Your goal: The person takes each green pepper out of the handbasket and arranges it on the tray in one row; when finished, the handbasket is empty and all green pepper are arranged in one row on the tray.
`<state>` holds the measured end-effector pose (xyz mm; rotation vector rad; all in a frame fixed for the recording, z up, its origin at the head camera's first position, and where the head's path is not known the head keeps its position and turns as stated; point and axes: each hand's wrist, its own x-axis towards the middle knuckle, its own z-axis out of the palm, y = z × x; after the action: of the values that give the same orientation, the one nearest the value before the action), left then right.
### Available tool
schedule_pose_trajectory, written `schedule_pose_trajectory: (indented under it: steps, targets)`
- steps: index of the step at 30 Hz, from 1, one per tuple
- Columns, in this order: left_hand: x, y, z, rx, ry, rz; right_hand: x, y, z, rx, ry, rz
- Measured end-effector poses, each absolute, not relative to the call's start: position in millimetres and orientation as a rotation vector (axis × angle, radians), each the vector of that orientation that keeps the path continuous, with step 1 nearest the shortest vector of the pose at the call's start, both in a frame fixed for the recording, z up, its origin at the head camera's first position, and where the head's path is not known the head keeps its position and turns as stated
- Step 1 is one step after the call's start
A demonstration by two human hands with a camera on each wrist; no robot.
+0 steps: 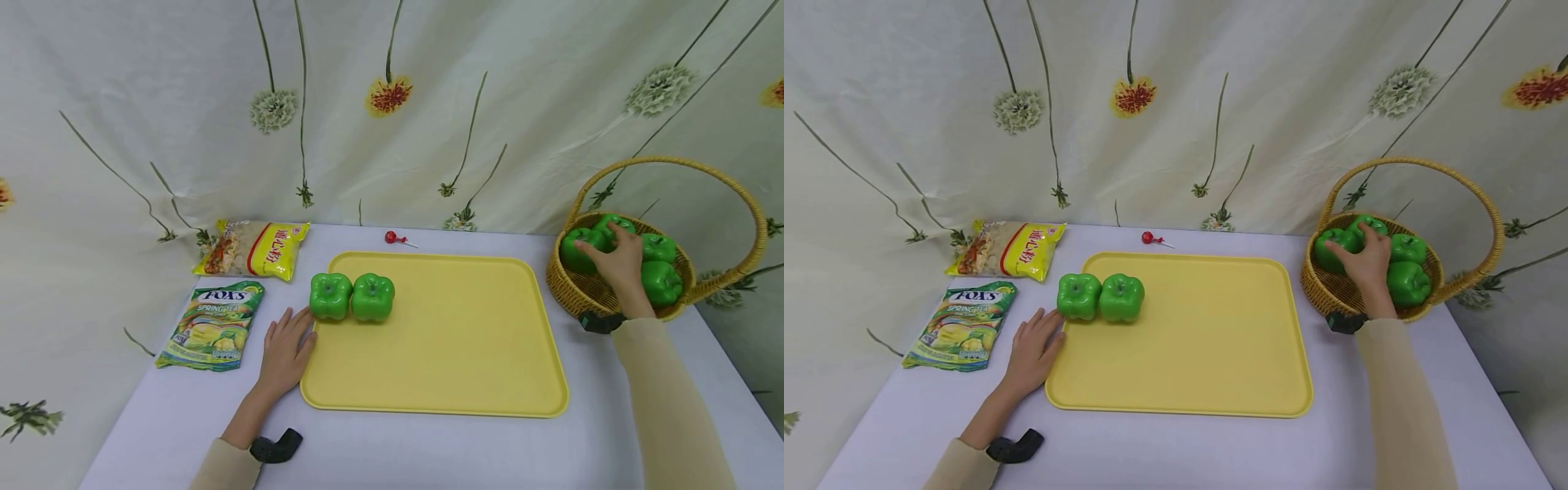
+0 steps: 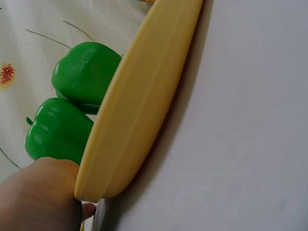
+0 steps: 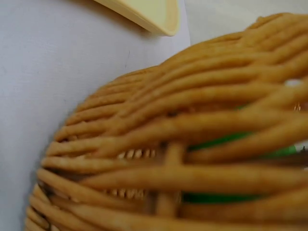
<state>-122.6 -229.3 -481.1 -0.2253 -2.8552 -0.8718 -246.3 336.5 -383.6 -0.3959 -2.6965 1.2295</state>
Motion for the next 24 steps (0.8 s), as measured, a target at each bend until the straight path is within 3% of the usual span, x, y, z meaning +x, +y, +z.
schedule_pose_trajectory:
  steps: [24]
  targets:
    - [-122.5, -228.0, -478.9, -0.224, -2.871, -0.869, -250.9, 335.1, -395.5, -0.377, -2.741, 1.075]
